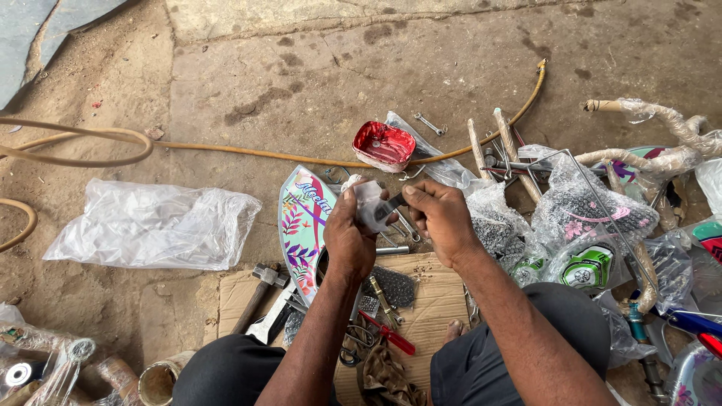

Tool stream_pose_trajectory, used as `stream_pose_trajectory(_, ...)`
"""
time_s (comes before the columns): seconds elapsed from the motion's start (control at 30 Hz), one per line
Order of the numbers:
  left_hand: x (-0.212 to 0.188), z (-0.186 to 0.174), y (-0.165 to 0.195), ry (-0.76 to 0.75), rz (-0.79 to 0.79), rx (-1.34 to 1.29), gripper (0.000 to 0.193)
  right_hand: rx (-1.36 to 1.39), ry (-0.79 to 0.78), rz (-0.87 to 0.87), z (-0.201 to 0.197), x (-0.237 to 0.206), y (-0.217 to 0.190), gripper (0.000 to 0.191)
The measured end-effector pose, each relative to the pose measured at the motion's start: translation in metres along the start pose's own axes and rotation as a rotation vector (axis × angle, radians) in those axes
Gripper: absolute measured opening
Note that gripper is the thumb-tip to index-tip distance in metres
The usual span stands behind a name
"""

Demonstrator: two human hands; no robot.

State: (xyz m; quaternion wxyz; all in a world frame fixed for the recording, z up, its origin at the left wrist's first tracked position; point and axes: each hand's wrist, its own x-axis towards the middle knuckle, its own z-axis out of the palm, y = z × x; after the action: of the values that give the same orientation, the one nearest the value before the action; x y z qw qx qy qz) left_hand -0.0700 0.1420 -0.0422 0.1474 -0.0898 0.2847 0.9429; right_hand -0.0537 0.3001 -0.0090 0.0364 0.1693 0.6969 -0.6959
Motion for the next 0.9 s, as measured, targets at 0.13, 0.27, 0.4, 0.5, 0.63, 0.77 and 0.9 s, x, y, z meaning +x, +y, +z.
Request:
stream_pose_trajectory(0.13,0.000,-0.002,-0.006,0.020,-0.049,0.079,0.043,-0.350,0.039,-0.243,-0.001,-0.002,0.003,0.020)
stream_pose_trajectory(0.27,0.002,-0.004,-0.008,0.079,-0.068,0.118,0.041,-0.389,0.042,-0.323,0.000,-0.005,0.004,0.021)
stream_pose_trajectory(0.4,0.004,-0.010,-0.010,0.120,-0.051,0.150,0.041,-0.649,-0.024,-0.384,0.009,-0.008,0.000,0.027)
stream_pose_trajectory(0.5,0.005,-0.016,-0.014,0.085,-0.069,0.162,0.044,-0.915,-0.012,-0.294,0.015,-0.011,-0.006,0.026)
stream_pose_trajectory(0.63,0.008,-0.020,-0.021,0.162,-0.121,0.024,0.042,-0.811,-0.077,-0.335,0.000,-0.012,-0.020,0.012)
stream_pose_trajectory(0.77,0.011,-0.018,-0.025,0.178,-0.201,0.023,0.039,-0.846,-0.127,-0.412,-0.015,-0.014,-0.028,0.012)
stream_pose_trajectory(0.9,0.010,-0.011,-0.034,0.112,-0.264,0.054,0.044,-0.764,-0.109,-0.511,-0.017,-0.019,-0.033,0.014)
